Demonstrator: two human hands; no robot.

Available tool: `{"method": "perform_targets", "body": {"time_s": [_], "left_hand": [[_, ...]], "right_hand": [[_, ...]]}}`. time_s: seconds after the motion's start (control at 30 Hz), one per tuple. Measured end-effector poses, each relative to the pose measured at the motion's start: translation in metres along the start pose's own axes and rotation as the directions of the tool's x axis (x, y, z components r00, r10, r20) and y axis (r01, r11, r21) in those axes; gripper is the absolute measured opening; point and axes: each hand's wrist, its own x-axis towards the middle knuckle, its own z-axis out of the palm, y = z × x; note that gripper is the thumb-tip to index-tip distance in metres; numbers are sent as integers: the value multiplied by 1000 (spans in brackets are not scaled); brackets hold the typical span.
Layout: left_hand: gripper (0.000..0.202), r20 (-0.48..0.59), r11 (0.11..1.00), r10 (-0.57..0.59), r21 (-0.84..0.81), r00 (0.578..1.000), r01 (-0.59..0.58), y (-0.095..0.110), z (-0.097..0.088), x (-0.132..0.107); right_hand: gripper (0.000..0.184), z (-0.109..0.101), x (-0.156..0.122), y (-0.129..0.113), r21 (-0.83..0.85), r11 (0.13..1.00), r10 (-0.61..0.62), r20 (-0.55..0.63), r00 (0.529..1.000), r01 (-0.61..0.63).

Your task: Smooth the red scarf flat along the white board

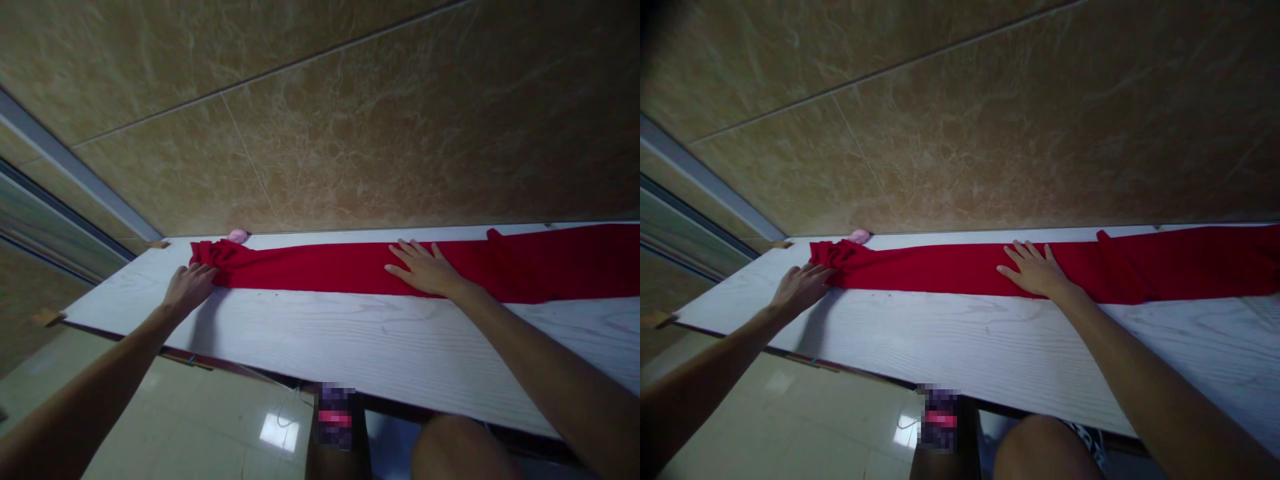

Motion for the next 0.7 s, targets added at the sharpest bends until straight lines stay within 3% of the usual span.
{"method": "perform_targets", "body": {"time_s": [0.2, 0.47, 0.7], "left_hand": [[39, -181, 990, 131, -24, 975, -137, 20, 0, 2], [49, -213, 959, 198, -157, 957, -234, 74, -17, 18], [38, -327, 869, 340, -250, 882, -428, 126, -36, 24]], "right_hand": [[87, 0, 1, 1, 0, 1000, -11, 1, 1000, 11], [88, 0, 1, 0, -19, 1000, -3, 22, 1000, 3], [90, -1, 2, 2, -2, 1000, -12, 21, 1000, 12]]}}
